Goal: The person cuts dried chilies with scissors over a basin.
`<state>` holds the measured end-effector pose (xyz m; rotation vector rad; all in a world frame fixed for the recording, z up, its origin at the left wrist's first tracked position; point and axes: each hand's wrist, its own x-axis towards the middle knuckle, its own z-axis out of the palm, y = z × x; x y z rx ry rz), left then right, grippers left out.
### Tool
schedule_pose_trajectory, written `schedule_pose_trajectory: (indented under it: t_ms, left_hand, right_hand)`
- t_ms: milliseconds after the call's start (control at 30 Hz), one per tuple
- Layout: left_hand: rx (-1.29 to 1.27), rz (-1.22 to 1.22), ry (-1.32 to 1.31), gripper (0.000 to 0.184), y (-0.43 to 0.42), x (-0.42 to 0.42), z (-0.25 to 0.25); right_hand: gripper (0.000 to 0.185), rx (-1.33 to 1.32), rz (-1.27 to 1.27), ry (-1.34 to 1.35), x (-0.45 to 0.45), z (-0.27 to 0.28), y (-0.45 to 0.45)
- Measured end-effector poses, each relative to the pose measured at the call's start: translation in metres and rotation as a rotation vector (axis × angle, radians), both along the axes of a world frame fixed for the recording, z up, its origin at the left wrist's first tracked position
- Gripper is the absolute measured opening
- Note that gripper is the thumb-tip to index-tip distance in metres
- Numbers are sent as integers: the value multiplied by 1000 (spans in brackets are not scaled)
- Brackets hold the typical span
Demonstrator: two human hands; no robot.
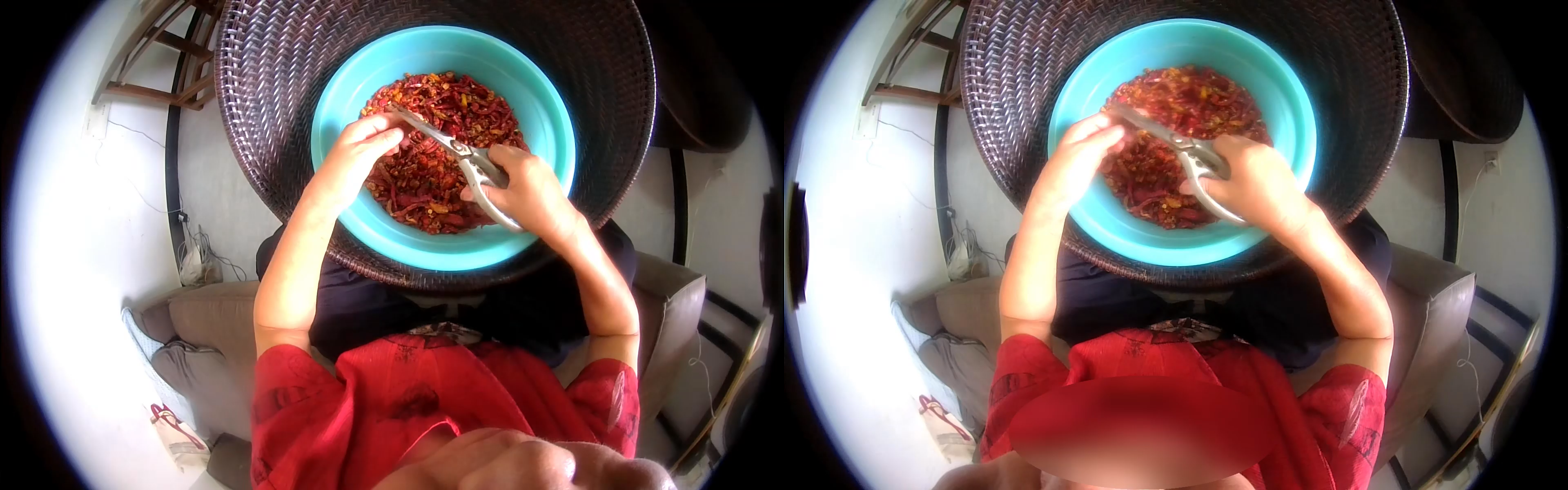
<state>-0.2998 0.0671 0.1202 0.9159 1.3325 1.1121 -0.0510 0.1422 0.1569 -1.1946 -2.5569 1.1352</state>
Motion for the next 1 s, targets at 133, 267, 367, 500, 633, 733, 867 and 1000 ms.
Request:
schedule_pose_trajectory:
  t_ms: [133, 267, 367, 500, 633, 733, 867, 1000]
  left_hand:
    - [-22, 111, -40, 25, -2, 5, 9]
    - [-59, 114, -46, 27, -1, 2, 4]
    - [-31, 76, -34, 24, -1, 4, 2]
    - [-29, 54, 18, 21, 0, 5, 6]
    - [-27, 27, 16, 15, 2, 1, 2]
    - [-46, 15, 22, 14, 3, 1, 5]
    - [-22, -15, 95, 17, 2, -2, 2]
    - [2, -84, 87, 16, 3, 5, -7]
  right_hand:
    - [61, 266, 46, -38, 1, -5, -2]
    - [66, 256, 39, -96, -2, -3, -2]
    - [61, 275, 37, -92, -2, -4, -2]
    - [50, 160, 49, -101, 0, -1, 0]
    - [45, 56, 41, -66, 1, 2, -1]
    - [46, -25, 23, -85, -1, 8, -2]
    - [48, 23, 33, -60, 0, -2, -2]
    - [51, 226, 57, -12, 0, -17, -5]
